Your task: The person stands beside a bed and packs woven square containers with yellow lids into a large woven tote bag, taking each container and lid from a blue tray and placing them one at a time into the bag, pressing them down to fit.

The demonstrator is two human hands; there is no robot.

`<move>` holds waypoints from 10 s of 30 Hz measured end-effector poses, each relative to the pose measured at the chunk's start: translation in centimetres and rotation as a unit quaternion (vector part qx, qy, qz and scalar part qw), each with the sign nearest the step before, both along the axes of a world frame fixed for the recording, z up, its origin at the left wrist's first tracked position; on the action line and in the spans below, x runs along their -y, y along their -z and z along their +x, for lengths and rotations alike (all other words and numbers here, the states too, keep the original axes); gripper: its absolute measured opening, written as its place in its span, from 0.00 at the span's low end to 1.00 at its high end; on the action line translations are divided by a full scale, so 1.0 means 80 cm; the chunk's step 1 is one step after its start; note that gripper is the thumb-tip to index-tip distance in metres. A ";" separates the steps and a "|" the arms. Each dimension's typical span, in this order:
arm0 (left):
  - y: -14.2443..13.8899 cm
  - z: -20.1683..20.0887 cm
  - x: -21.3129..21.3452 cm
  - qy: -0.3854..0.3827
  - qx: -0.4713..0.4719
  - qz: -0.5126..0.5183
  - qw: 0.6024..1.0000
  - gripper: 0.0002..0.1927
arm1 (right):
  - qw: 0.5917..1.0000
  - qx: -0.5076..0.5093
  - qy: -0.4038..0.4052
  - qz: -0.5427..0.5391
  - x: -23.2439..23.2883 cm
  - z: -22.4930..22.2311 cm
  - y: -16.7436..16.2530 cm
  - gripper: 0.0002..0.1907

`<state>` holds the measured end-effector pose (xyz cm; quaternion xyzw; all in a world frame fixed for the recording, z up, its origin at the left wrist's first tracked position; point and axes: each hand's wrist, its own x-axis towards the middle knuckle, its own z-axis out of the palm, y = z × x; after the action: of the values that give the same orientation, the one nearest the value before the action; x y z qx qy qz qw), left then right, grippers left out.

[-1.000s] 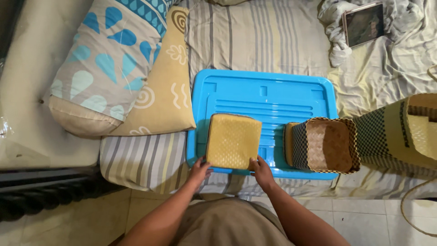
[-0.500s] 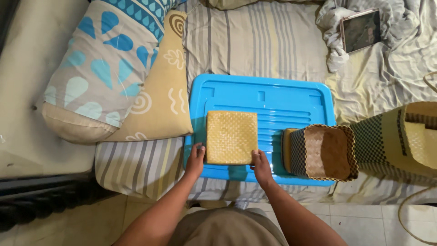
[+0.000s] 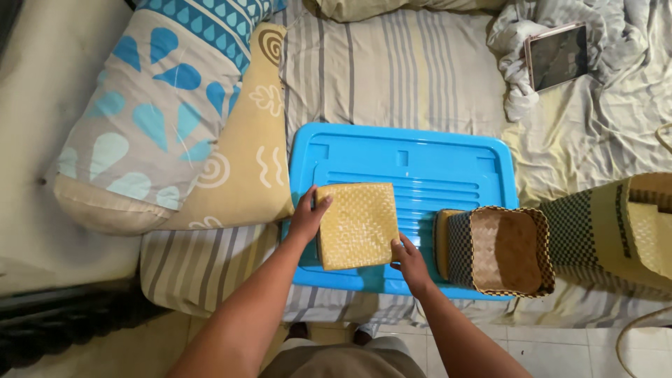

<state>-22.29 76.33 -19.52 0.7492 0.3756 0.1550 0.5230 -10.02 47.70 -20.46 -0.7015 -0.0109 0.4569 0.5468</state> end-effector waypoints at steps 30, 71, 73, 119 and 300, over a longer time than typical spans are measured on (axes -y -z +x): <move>0.051 0.025 -0.031 0.043 0.043 -0.167 0.984 0.26 | 0.998 -0.023 0.043 0.036 -0.011 -0.016 -0.031 0.30; 0.061 0.032 0.018 -0.082 -0.048 -0.087 0.992 0.41 | 0.990 0.128 0.018 -0.060 -0.007 0.061 0.062 0.29; 0.058 0.009 0.032 -0.071 -0.016 -0.119 0.990 0.44 | 0.964 0.264 -0.022 -0.017 -0.020 0.073 0.058 0.30; -0.053 -0.091 0.149 -0.038 0.098 -0.511 0.853 0.46 | 0.967 0.112 -0.096 0.207 0.051 0.049 -0.159 0.23; -0.083 0.693 0.793 0.232 -0.110 -0.288 0.923 0.30 | 0.847 0.477 0.081 -0.219 0.772 0.670 -0.238 0.22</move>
<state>33.16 12.88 -12.91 0.6447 0.2752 -0.1692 0.6929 43.57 -14.04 -1.40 -0.9329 -0.1136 0.0102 0.3415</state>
